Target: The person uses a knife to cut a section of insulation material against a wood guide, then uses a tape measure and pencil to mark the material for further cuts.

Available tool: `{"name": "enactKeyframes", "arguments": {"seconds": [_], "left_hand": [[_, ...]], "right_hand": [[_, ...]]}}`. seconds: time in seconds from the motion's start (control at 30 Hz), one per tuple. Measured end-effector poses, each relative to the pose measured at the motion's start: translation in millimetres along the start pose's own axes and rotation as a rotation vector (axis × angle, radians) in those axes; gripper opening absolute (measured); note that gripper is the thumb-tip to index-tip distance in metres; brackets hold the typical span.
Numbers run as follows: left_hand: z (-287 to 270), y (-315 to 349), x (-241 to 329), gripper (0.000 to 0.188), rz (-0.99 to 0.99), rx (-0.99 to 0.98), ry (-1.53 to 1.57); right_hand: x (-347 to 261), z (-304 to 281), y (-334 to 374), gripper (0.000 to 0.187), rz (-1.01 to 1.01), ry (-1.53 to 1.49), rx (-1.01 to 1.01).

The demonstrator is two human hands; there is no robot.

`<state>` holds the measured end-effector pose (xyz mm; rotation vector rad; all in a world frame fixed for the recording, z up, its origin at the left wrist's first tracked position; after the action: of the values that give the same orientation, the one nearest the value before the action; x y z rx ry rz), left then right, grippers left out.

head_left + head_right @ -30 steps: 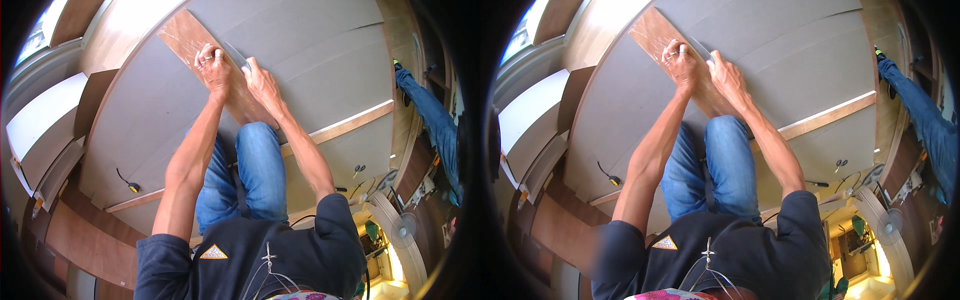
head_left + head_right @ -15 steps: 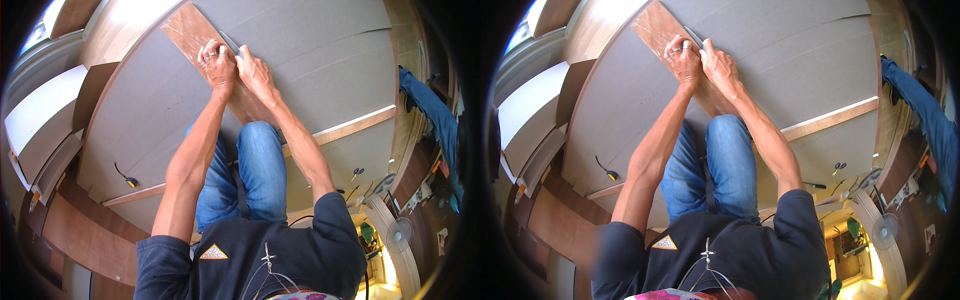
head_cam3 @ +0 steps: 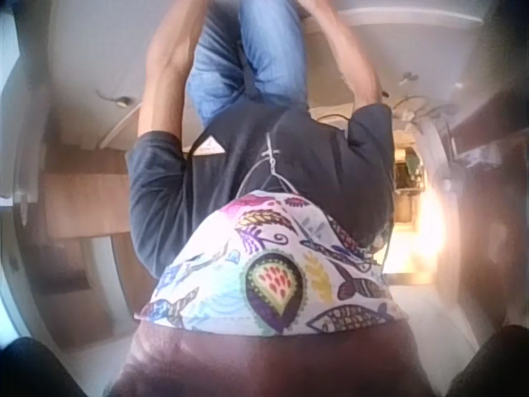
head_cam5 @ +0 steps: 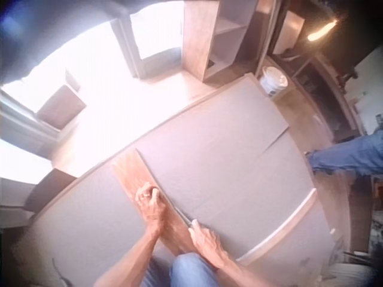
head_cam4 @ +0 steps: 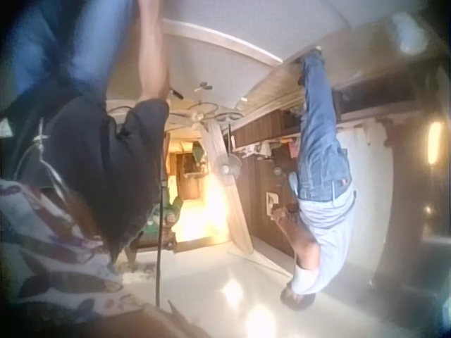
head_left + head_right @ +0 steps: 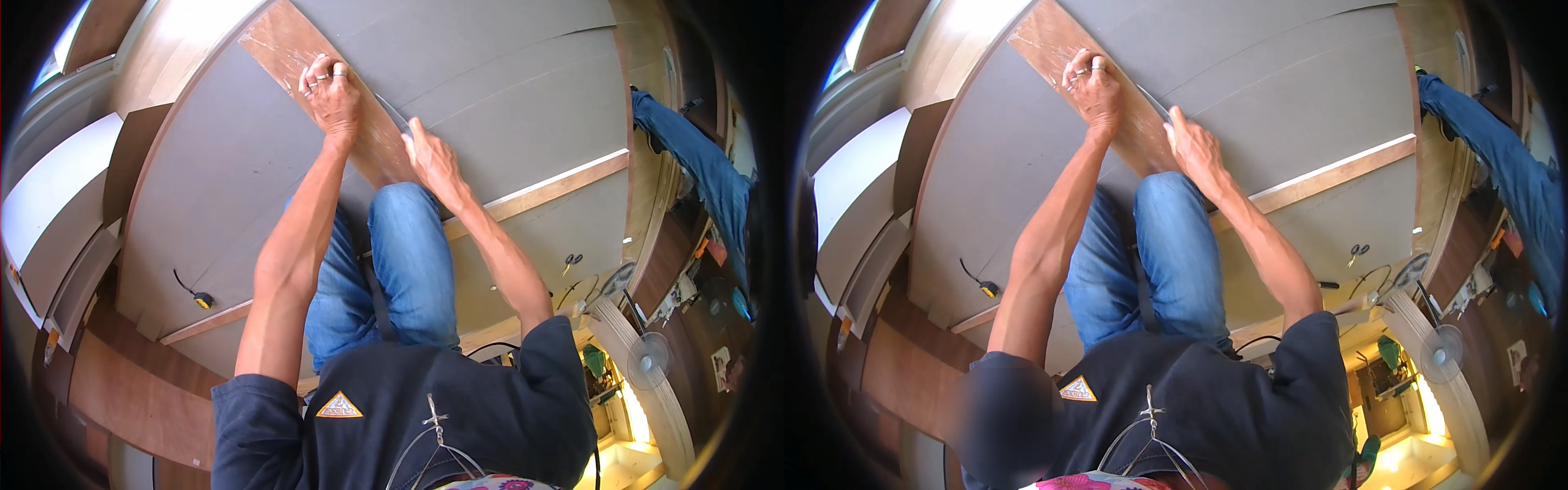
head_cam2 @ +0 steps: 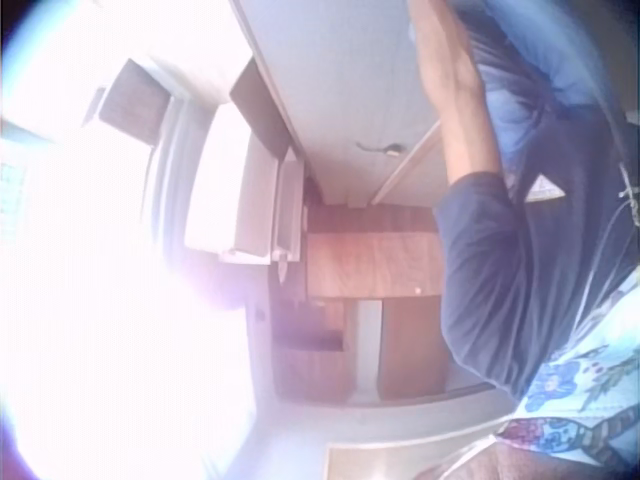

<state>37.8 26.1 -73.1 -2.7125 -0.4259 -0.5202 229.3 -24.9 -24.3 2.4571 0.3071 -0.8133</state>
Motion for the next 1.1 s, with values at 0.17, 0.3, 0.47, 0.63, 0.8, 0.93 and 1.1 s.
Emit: {"name": "enactKeyframes", "arguments": {"seconds": [0.17, 0.3, 0.47, 0.63, 0.8, 0.93, 1.1], "left_hand": [[0, -2, -1, 0.010, 0.004, 0.004, 0.006], [1, -2, -2, 0.011, 0.002, -0.022, 0.004], [1, -1, -2, 0.009, 0.024, 0.023, 0.029], [3, -1, -4, 0.010, 0.004, -0.015, -0.009], [2, -1, -4, 0.009, 0.021, 0.057, 0.022], [2, 0, -3, 0.010, 0.018, 0.056, 0.059], [2, -1, -2, 0.009, 0.005, 0.011, -0.001]], "right_hand": [[12, 5, 27, 0.020, 0.047, 0.014, -0.006], [-1, -3, 13, 0.019, 0.085, -0.068, -0.007], [-34, -7, -57, 0.019, 0.027, -0.102, 0.033], [-47, 4, -101, 0.020, -0.018, -0.179, 0.069], [-48, 6, -103, 0.020, 0.010, -0.197, 0.027], [-49, 7, -105, 0.020, 0.004, -0.145, 0.026], [-43, 8, -100, 0.020, -0.071, -0.091, 0.064]]}}
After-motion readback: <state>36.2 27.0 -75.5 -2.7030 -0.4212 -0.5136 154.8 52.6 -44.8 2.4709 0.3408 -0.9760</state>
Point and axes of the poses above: each hand's wrist, its own y-axis away from the middle knuckle, its own z-axis out of the palm, x = y × z, the point moved 2 cm from there along -y, towards the middle knuckle, and after that the axes turned 1 degree about y, right-handed, at the moved point
